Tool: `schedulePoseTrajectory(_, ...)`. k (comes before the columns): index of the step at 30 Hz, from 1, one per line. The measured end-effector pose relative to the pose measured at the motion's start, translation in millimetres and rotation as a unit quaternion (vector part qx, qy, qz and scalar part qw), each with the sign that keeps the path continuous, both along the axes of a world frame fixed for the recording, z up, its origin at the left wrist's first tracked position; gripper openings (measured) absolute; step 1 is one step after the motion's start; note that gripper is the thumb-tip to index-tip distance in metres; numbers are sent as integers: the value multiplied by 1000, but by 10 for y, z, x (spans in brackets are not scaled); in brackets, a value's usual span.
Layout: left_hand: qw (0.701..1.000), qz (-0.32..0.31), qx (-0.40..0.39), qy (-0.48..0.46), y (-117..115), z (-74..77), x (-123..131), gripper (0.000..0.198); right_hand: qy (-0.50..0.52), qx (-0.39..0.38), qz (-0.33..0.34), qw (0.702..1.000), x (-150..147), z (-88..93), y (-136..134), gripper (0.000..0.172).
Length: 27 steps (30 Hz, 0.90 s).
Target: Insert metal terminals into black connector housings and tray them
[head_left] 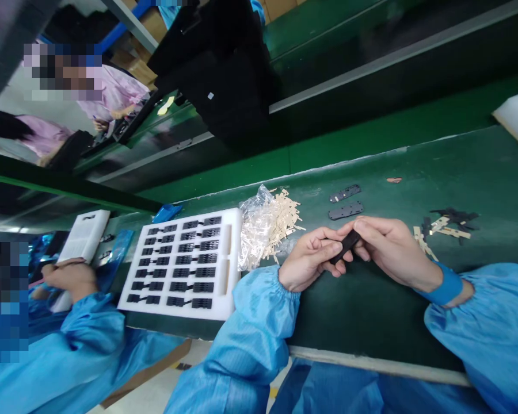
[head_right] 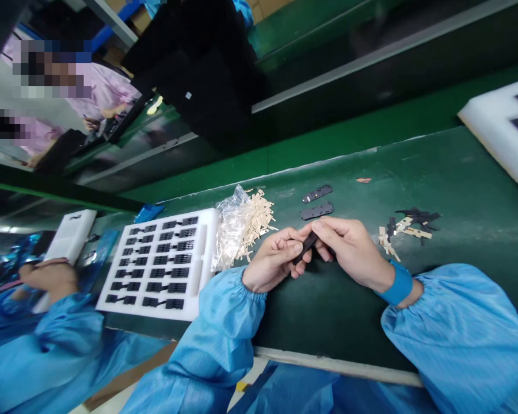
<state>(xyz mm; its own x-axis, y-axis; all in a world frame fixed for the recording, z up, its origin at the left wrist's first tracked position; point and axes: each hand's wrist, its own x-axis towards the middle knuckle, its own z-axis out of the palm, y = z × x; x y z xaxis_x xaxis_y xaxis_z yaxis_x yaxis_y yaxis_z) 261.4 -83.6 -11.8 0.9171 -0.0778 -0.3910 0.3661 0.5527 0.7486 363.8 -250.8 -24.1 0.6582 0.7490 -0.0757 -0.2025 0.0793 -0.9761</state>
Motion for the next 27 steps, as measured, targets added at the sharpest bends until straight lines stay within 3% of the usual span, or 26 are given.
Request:
schedulePoseTrajectory(6, 984, 100, 145, -40, -78, 24, 11, 48, -129, -75, -96, 984, -28, 73, 28, 34)
schedulePoseTrajectory(13, 970, 116, 202, -72, -152, -40, -18, 45, -241, -110, -124, 956, -62, -2, 0, 24)
schedulePoseTrajectory(20, 972, 106, 198, -61, -137, -25, -4, 47, -174, -140, -105, 969, -4, 65, 9, 40)
schedulePoseTrajectory(27, 974, 84, 197, -70, -111, -21, 18, 49, -145, -144, -88, 975, 21, 85, 9, 42)
